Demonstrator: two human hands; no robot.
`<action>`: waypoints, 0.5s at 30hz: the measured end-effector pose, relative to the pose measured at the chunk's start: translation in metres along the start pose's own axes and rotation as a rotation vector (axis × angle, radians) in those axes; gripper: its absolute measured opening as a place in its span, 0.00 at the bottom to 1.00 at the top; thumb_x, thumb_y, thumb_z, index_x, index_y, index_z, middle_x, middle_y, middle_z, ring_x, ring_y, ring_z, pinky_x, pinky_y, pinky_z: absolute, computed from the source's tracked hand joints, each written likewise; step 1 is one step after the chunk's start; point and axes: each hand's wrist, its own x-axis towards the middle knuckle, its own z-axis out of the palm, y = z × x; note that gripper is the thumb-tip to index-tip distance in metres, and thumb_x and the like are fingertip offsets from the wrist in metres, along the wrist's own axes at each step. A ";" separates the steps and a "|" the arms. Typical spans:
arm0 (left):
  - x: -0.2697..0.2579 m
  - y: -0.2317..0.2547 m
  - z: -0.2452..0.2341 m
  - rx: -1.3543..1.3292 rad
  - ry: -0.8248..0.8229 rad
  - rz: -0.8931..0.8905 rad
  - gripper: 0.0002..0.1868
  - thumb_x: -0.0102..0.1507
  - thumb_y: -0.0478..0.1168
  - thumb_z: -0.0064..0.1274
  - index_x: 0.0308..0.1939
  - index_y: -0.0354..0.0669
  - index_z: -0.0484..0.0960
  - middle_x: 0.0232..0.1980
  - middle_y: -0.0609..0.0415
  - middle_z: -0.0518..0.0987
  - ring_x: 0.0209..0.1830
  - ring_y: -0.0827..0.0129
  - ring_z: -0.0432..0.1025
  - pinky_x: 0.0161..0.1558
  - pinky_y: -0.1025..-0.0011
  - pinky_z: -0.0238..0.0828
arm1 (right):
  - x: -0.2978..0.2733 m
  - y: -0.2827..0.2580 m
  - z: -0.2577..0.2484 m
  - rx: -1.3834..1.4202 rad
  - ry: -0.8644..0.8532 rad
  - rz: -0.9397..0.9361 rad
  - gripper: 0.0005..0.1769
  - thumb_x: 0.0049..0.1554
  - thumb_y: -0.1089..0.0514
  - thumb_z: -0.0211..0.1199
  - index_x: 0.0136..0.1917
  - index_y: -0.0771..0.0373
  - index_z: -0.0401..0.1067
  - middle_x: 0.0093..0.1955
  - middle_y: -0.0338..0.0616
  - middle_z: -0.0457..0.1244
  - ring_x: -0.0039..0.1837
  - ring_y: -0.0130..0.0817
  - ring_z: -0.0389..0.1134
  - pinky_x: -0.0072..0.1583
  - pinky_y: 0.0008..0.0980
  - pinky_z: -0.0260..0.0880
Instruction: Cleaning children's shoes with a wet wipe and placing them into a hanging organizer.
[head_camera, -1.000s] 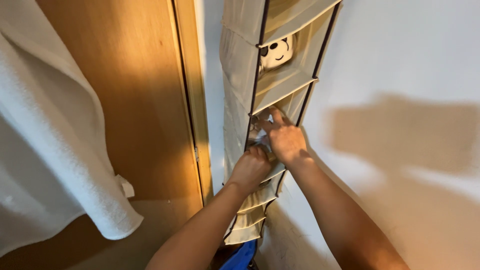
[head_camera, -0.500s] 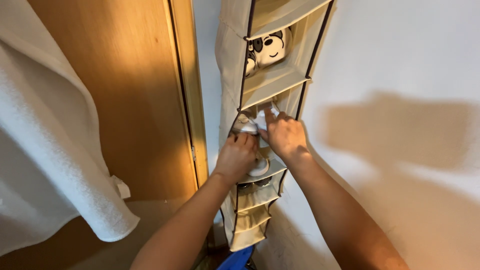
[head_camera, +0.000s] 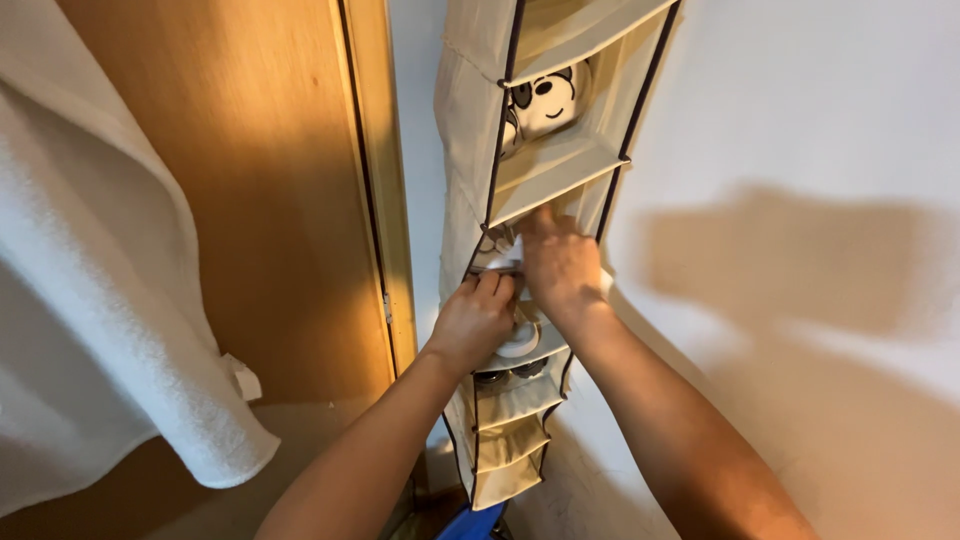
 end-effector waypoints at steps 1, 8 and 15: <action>-0.001 0.000 0.000 -0.011 -0.037 0.023 0.07 0.54 0.38 0.54 0.32 0.41 0.85 0.41 0.53 0.75 0.47 0.60 0.71 0.42 0.67 0.70 | -0.001 -0.003 -0.004 0.044 0.013 -0.111 0.25 0.60 0.58 0.54 0.71 0.51 0.67 0.68 0.50 0.61 0.65 0.46 0.67 0.56 0.42 0.73; -0.012 -0.004 -0.017 0.058 0.025 0.147 0.06 0.54 0.37 0.54 0.31 0.40 0.83 0.38 0.53 0.74 0.45 0.60 0.72 0.47 0.66 0.71 | 0.009 0.004 -0.016 0.467 -0.228 -0.334 0.31 0.53 0.53 0.68 0.69 0.51 0.66 0.64 0.49 0.65 0.64 0.51 0.66 0.62 0.47 0.66; -0.017 -0.003 -0.020 0.019 0.105 0.135 0.08 0.60 0.41 0.54 0.33 0.39 0.83 0.42 0.53 0.75 0.45 0.61 0.71 0.48 0.66 0.69 | 0.012 -0.001 0.007 0.444 -0.173 -0.293 0.27 0.55 0.49 0.68 0.66 0.53 0.70 0.61 0.48 0.69 0.64 0.50 0.69 0.63 0.47 0.68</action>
